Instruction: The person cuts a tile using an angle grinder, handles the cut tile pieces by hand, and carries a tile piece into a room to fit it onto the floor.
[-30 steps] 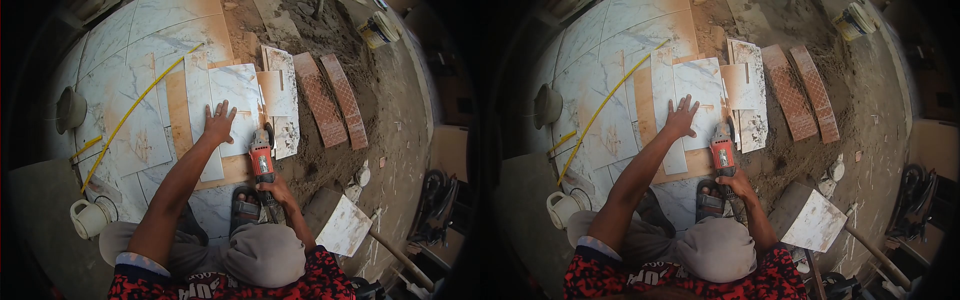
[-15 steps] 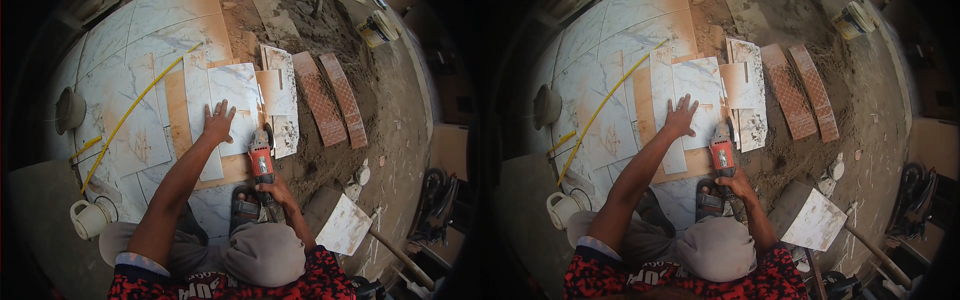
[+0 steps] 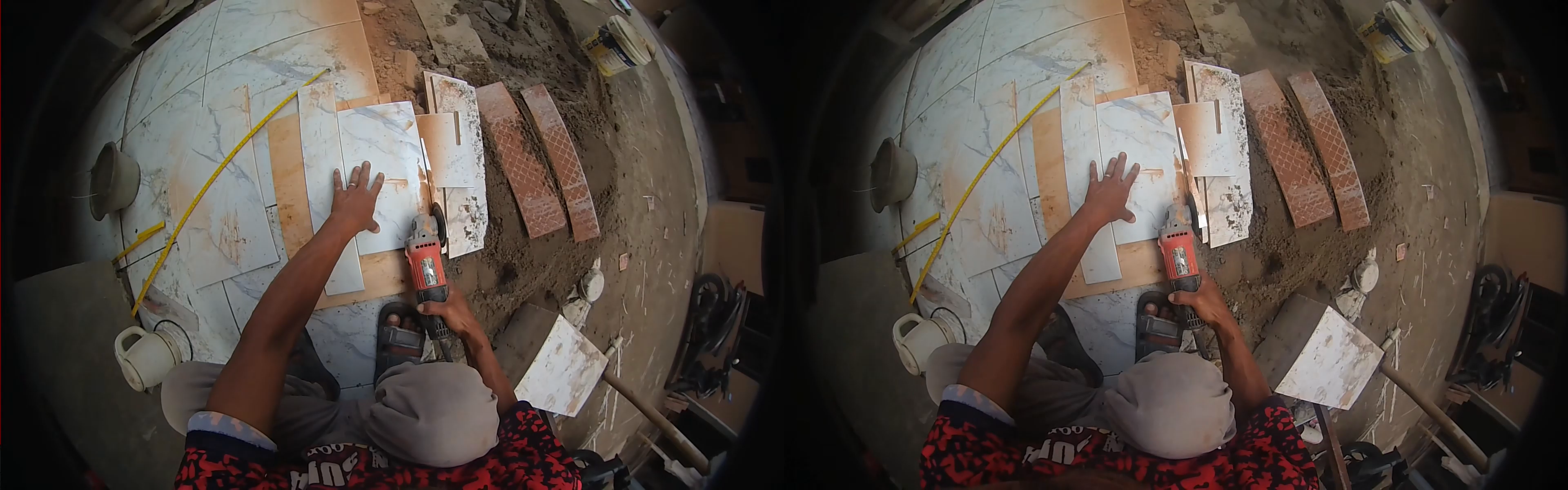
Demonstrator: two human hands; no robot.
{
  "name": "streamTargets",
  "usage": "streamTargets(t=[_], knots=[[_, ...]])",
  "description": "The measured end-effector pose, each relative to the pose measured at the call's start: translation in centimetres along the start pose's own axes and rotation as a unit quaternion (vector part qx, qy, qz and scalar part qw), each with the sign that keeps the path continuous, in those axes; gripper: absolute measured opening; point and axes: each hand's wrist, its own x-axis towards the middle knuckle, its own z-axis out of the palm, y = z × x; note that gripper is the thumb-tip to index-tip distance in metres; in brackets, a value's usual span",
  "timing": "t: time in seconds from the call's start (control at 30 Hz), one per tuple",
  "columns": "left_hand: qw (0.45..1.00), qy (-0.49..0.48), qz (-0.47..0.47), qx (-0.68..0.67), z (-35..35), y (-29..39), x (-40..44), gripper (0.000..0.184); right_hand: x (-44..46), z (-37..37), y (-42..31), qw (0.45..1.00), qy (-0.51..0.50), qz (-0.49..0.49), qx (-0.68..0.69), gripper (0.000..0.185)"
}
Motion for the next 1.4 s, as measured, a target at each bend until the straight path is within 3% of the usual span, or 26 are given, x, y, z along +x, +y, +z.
streamTargets(t=[0.63, 0.77, 0.87, 0.93, 0.97, 1.03, 1.07, 1.13, 1.17, 1.23, 1.4], knots=[[1.0, 0.002, 0.003, -0.002, 0.0, -0.1, -0.1, 0.127, -0.8, 0.4, 1.7, 0.999, -0.018, 0.009, 0.041, 0.074], [1.0, 0.008, 0.004, -0.011, 0.2, -0.1, -0.5, 0.124, -2.3, 0.3, 1.7, 0.998, 0.017, -0.007, 0.056, 0.07], [0.998, 0.056, 0.002, 0.006, 1.2, 1.0, -0.9, 0.109, -2.8, -1.1, 2.1, 0.997, 0.035, -0.01, 0.073, 0.065], [0.989, 0.09, 0.051, -0.103, 3.0, 2.7, -1.8, 0.086, -3.7, -1.7, 0.8, 0.991, 0.06, -0.042, 0.109, 0.06], [0.972, 0.074, 0.088, -0.206, 3.5, 4.0, -2.8, 0.068, -3.9, -2.1, 0.7, 0.991, 0.065, -0.04, 0.107, 0.06], [0.868, -0.106, 0.082, -0.478, 4.0, 7.3, -3.1, 0.067, -4.0, -3.0, 0.2, 0.982, 0.073, -0.06, 0.164, 0.058], [0.685, -0.183, 0.072, -0.701, 6.2, 10.0, -3.3, 0.071, -4.1, -3.2, 0.2, 0.98, 0.081, -0.068, 0.169, 0.058], [0.531, -0.251, 0.047, -0.808, 3.8, 13.4, -5.9, 0.076, -4.7, -3.2, -0.7, 0.977, 0.075, -0.072, 0.184, 0.059], [0.528, -0.251, 0.047, -0.81, 3.9, 14.8, -6.2, 0.076, -4.9, -3.1, -0.9, 0.974, 0.07, -0.073, 0.204, 0.059], [0.37, -0.253, 0.047, -0.893, 4.0, 16.7, -6.6, 0.076, -4.7, -3.0, -0.6, 0.973, 0.073, -0.072, 0.205, 0.059], [0.312, -0.248, 0.091, -0.913, 4.9, 16.9, -6.6, 0.073, -3.8, -3.1, 1.4, 0.98, 0.075, -0.082, 0.167, 0.062]])
